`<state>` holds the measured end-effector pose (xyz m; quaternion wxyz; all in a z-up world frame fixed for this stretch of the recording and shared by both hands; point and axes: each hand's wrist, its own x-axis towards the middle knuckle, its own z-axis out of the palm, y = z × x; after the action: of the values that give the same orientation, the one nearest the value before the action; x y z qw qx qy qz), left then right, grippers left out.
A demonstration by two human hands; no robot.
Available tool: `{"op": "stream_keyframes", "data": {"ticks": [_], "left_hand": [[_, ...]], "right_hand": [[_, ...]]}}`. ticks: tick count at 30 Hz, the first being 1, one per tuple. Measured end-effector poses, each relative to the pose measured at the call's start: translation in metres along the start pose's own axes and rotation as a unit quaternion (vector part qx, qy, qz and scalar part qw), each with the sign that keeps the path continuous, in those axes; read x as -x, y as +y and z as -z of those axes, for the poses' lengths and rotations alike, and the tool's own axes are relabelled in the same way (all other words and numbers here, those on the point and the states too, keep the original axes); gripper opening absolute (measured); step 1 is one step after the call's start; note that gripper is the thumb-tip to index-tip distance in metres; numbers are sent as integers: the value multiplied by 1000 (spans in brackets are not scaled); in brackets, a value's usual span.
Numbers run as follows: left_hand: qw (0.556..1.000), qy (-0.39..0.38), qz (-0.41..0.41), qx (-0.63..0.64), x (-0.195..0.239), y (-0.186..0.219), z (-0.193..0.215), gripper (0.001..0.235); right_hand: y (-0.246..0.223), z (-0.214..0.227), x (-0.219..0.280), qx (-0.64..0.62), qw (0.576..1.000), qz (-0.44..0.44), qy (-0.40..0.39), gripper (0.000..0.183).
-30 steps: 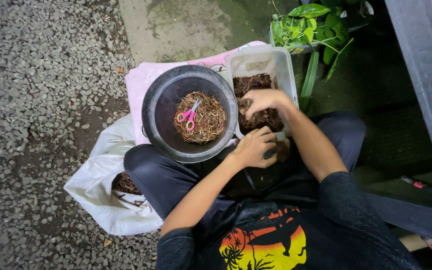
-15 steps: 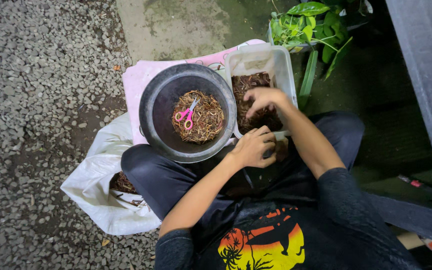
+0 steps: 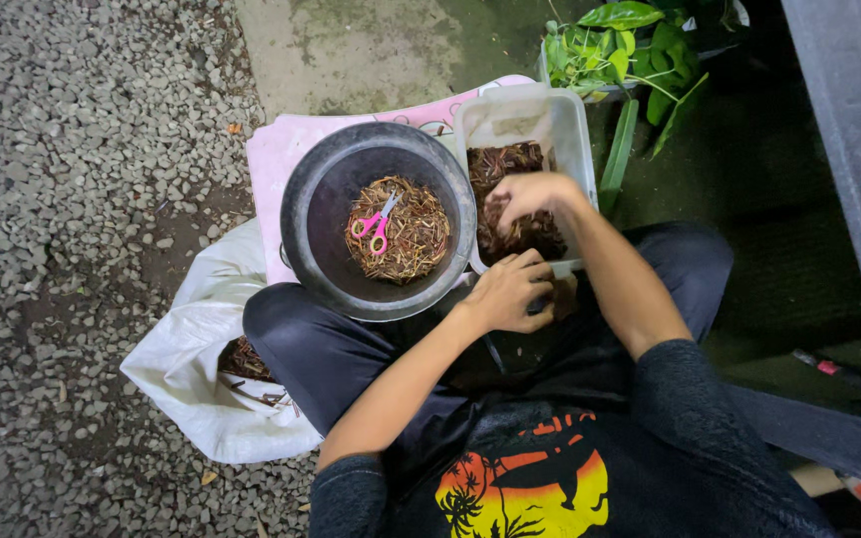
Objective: The person sits on the ground and uses both hands to sort dried plant material between a metal pot and a clear plastic container. They repeatedly pick up handfuls, separate strands, and transfer material between the two containers.
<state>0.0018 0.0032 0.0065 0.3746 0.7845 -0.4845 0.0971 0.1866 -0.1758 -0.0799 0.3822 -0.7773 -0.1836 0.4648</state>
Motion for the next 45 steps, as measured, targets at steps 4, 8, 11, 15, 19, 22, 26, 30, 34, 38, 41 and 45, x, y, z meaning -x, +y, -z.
{"op": "stream_keyframes", "data": {"ticks": [4,8,11,15,19,22,26,30,34,38,41,45], "left_hand": [[1000,3,2,12,-1,1,0,25],[1000,1,3,5,-1,3,2,25],[1000,0,5,4,-3,2,3,23],[999,17,4,28,-2,4,3,21],[1000,20,-4,8,-1,4,1,24],[1000,5,0,-7,-1,2,-2,28],[1000,10,1,-8,-1,0,-3,28],[1000,11,1,-5,0,1,-5,27],[1000,13,1,-1,1,0,-4,27],[1000,7,1,-11,-1,0,-5,27],[1000,8,1,1,-1,1,-2,26],[1000,18,-7,8,-1,4,0,23]], "right_hand": [[-22,13,21,95,993,-41,60,32],[-30,13,21,-20,995,-97,28,46],[-33,10,17,81,984,-140,75,72],[-32,-15,0,180,953,-244,-19,93],[-16,-34,-20,201,967,-153,-12,86],[-2,-26,-21,135,988,-74,-19,56],[-10,0,1,-11,1000,10,-20,39],[-37,17,32,64,993,-27,97,38],[-34,27,36,-36,989,-100,105,62],[11,25,6,188,974,33,126,92],[34,-2,-27,292,955,-12,44,107],[25,-32,-46,218,946,-239,23,94]]}}
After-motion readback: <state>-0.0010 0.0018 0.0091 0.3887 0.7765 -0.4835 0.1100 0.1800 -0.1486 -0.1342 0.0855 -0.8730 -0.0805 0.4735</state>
